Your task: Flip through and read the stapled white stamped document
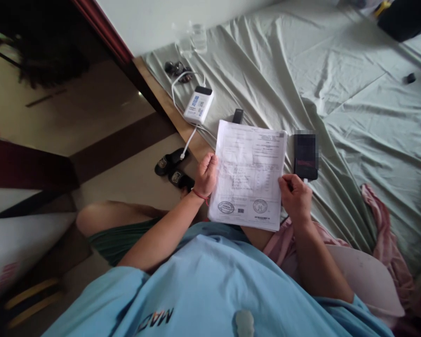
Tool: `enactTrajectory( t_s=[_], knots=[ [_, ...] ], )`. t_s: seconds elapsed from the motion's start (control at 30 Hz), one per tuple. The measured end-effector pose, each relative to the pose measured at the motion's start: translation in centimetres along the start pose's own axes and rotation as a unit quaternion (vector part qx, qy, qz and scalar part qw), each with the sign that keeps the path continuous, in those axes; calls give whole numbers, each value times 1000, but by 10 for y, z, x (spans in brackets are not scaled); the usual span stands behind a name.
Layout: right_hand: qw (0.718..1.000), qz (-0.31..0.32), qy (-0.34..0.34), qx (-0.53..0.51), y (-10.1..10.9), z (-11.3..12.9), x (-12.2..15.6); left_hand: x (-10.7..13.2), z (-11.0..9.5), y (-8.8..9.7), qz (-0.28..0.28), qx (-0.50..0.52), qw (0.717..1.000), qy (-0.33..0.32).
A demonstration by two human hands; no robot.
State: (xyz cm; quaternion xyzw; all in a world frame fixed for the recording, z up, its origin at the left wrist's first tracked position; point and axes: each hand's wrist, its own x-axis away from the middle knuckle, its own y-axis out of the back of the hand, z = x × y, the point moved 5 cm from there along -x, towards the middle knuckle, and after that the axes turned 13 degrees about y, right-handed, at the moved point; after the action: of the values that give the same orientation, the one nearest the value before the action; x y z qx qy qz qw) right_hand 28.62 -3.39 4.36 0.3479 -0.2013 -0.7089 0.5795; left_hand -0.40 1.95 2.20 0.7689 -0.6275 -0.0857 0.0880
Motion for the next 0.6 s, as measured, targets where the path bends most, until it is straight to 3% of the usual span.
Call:
enactTrajectory(
  t_s=[0.6],
  knots=[
    [999, -31, -18, -17, 3, -2, 1, 0, -7, -2, -16, -59, 997, -39]
  ],
)
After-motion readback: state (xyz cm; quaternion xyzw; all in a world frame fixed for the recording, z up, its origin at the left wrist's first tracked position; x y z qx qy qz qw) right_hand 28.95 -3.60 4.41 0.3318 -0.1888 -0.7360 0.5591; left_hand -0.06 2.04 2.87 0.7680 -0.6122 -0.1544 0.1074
